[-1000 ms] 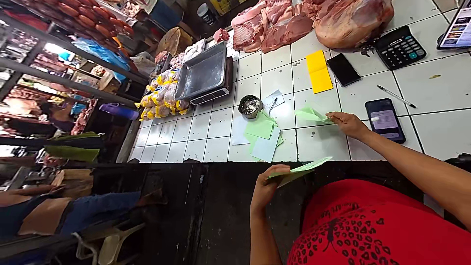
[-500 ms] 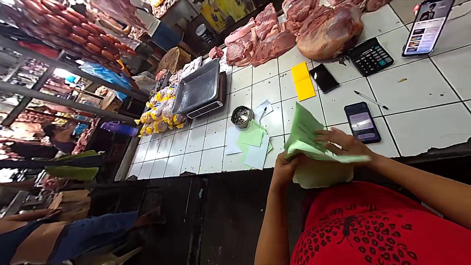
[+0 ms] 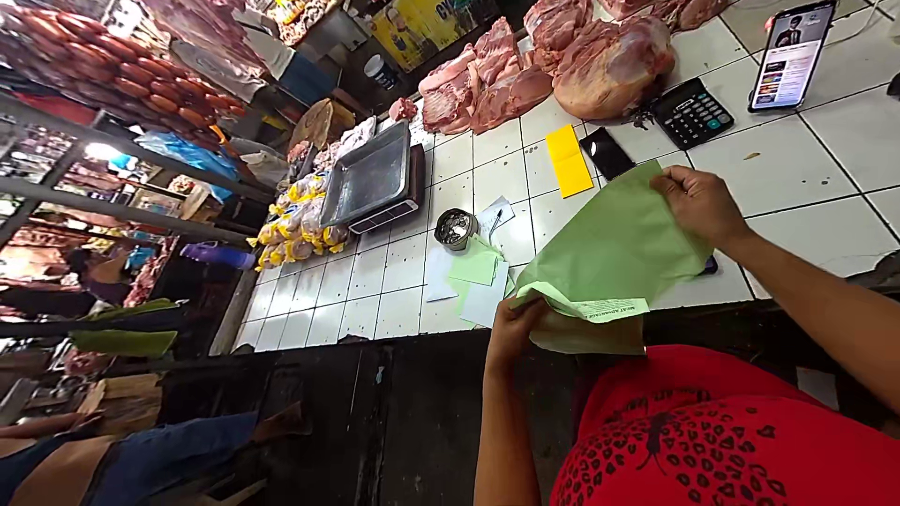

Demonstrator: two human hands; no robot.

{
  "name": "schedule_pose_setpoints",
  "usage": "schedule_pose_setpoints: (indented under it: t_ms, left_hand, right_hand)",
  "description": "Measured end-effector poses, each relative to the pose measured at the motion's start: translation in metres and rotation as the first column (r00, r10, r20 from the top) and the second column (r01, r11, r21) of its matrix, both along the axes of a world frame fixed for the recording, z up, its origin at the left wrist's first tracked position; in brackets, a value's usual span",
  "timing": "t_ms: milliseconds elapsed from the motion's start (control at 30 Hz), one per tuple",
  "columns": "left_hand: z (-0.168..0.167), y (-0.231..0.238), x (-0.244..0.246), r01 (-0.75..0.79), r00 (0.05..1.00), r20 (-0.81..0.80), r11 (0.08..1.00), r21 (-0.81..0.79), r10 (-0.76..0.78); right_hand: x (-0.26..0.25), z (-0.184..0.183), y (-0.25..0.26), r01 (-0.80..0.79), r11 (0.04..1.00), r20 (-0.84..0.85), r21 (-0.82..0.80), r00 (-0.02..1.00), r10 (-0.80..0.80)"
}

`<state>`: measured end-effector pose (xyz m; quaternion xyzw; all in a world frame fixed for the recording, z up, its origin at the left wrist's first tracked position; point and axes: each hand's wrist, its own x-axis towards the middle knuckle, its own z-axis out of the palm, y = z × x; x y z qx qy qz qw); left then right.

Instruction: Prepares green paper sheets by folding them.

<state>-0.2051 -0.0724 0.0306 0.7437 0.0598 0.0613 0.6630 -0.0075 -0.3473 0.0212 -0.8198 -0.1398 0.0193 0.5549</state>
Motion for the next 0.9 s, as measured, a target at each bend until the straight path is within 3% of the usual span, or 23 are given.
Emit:
schedule_pose_setpoints:
  t_ms: [333, 533, 633, 767, 900]
  left_hand:
    - [-0.002, 0.038, -0.026, -0.170, 0.971, -0.160, 0.984, 0.049, 0.176]
    - [0.026, 0.068, -0.044, -0.066, 0.988, -0.119, 0.971, 0.229, 0.095]
    - [0.035, 0.066, -0.027, -0.110, 0.989, -0.057, 0.939, 0.327, 0.135]
    - [0.034, 0.073, 0.000, -0.147, 0.981, -0.056, 0.906, 0.396, 0.184]
    - [0.039, 0.091, 0.006, -0.136, 0.977, -0.113, 0.932, 0.335, 0.183]
  right_hand:
    - [0.029, 0.003, 0.053, -0.172, 0.984, 0.096, -0.033, 0.980, 0.175]
    - [0.019, 0.011, 0.101, -0.258, 0.959, 0.262, -0.118, 0.923, 0.281]
    - [-0.009, 0.018, 0.142, -0.435, 0.885, 0.346, -0.166, 0.814, 0.466]
    - [-0.045, 0.030, 0.190, -0.675, 0.716, 0.265, -0.176, 0.668, 0.695]
    - [-0.054, 0.040, 0.211, -0.697, 0.706, 0.194, -0.125, 0.680, 0.707]
